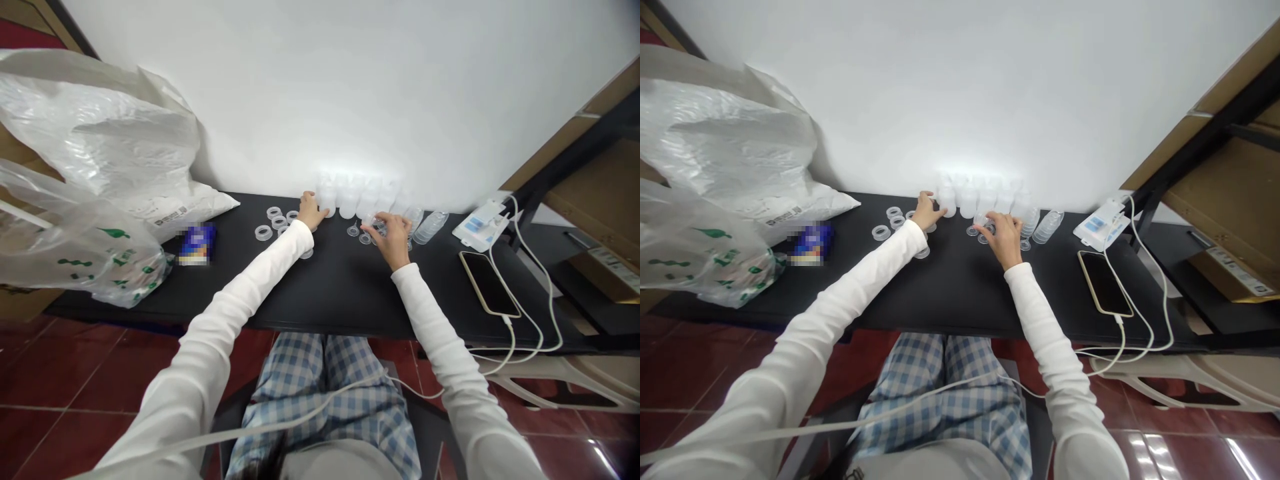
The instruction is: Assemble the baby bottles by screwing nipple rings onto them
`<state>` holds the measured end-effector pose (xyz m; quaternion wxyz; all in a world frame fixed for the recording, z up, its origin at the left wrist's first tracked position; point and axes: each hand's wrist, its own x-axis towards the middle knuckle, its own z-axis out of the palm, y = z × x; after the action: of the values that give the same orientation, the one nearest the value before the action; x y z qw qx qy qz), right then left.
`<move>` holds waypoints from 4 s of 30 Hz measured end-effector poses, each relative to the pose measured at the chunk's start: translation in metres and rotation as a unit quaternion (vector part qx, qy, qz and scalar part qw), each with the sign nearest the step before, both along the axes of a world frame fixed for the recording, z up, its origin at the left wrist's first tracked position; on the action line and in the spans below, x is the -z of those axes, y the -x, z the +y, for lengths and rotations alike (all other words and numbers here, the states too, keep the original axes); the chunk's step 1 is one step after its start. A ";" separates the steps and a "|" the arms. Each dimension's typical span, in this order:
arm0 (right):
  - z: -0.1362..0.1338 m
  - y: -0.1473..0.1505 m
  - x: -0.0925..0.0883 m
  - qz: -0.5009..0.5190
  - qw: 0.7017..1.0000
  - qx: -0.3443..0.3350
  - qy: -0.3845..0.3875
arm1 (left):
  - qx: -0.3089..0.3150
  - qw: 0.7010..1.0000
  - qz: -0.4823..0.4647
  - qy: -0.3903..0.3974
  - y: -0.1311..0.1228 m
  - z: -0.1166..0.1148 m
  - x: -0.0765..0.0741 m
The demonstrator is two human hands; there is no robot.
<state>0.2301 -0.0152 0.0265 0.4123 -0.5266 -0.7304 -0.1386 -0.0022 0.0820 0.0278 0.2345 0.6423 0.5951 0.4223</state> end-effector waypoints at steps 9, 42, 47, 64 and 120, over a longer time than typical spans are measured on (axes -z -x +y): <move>-0.005 0.030 0.012 0.160 0.959 -0.207 0.112 | 0.373 0.921 -0.103 0.051 0.001 -0.089 -0.011; -0.009 0.028 0.000 -0.248 0.960 -0.059 0.116 | 0.220 0.952 0.198 -0.075 0.017 -0.094 0.012; -0.009 0.027 0.006 -0.273 0.951 -0.038 0.143 | 0.189 0.938 0.275 -0.098 0.027 -0.097 0.014; -0.020 0.057 0.015 -0.241 0.903 -0.234 0.267 | 0.212 0.928 0.275 -0.135 0.084 -0.067 0.026; -0.026 0.074 -0.001 -0.268 0.896 -0.060 0.350 | 0.032 0.952 0.282 -0.119 0.001 -0.075 0.027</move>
<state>0.1557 -0.0410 0.0280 -0.0021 -0.5352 -0.8446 0.0150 -0.0029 0.0066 0.0009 -0.0072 0.7770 0.5618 0.2841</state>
